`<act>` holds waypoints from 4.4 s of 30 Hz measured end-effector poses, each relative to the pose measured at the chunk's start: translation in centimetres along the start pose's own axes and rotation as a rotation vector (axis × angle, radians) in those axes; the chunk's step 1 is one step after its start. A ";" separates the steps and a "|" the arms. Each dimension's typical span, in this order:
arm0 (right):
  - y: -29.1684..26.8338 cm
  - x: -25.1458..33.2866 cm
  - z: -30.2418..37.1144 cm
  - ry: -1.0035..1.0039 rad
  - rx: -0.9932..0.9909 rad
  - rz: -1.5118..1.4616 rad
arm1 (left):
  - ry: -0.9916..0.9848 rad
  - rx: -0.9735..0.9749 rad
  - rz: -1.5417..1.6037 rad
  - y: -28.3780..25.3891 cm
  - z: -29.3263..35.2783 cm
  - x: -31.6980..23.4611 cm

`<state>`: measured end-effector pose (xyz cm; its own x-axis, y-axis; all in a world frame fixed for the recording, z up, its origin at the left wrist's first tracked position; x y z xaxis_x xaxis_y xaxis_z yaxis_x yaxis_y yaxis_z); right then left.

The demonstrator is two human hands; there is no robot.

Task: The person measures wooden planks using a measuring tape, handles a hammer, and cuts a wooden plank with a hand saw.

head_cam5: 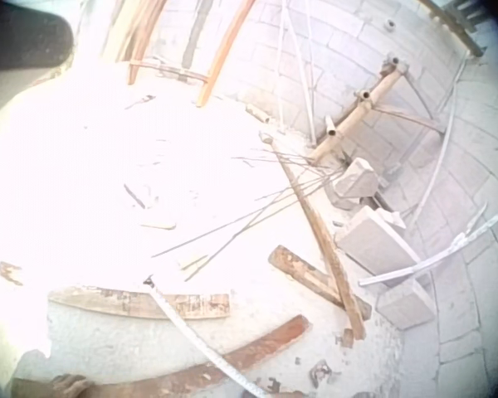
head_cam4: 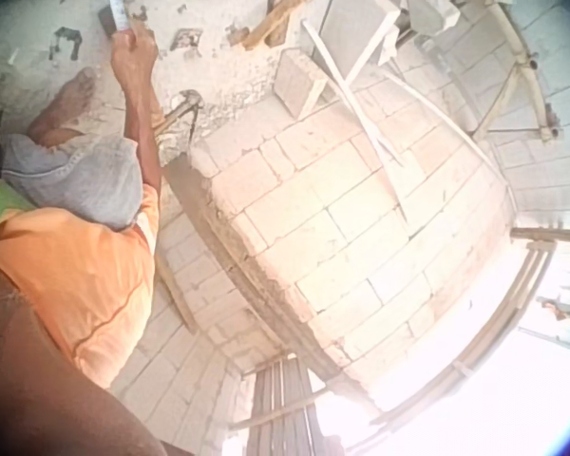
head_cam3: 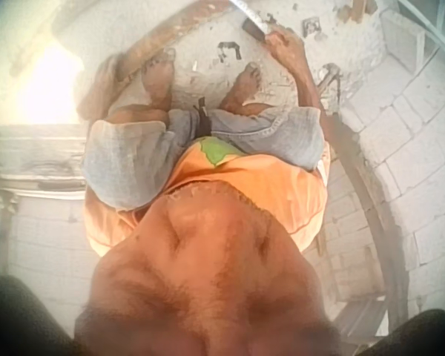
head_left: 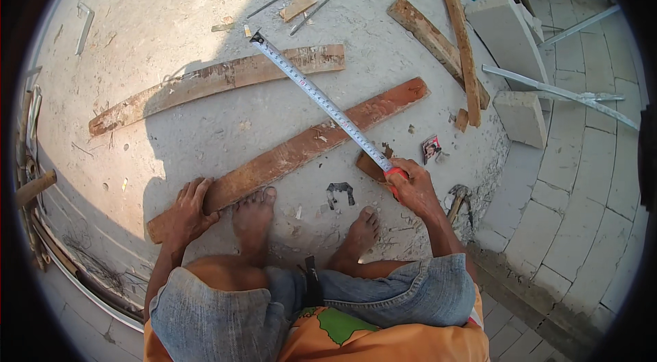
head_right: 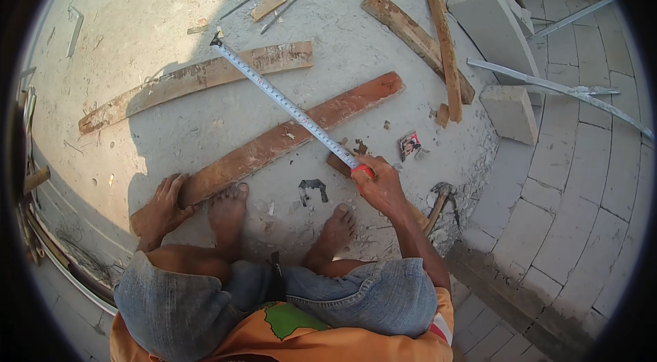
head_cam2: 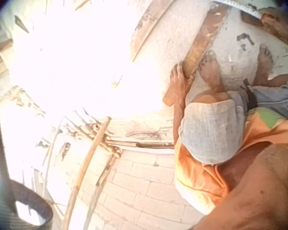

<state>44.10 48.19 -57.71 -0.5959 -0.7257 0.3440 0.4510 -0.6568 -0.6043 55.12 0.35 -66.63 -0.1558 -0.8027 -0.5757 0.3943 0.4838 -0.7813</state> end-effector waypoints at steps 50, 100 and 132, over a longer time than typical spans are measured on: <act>3.5 -0.1 1.2 0.151 0.338 -0.486 | 0.080 -0.123 0.924 1.7 -8.2 -9.5; -3.0 2.8 -17.9 0.122 0.073 -1.039 | -0.427 0.123 0.635 -9.1 -2.9 -2.4; -1.4 8.8 -11.0 -0.093 -0.289 -0.014 | -0.468 0.070 0.033 -4.8 -2.2 1.3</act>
<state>30.91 44.98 -61.79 -0.5312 -0.7413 0.4103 0.2274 -0.5912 -0.7738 50.99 -2.24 -64.17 0.2762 -0.8661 -0.4166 0.4544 0.4996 -0.7375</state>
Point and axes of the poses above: each hand's wrist, its own z-axis away from the middle knuckle, its own y-axis out of the palm, x = y × z, the point moved 1 cm from there along -z, towards the middle knuckle, and after that the axes turned 13 degrees about y, right-handed, at the moved point
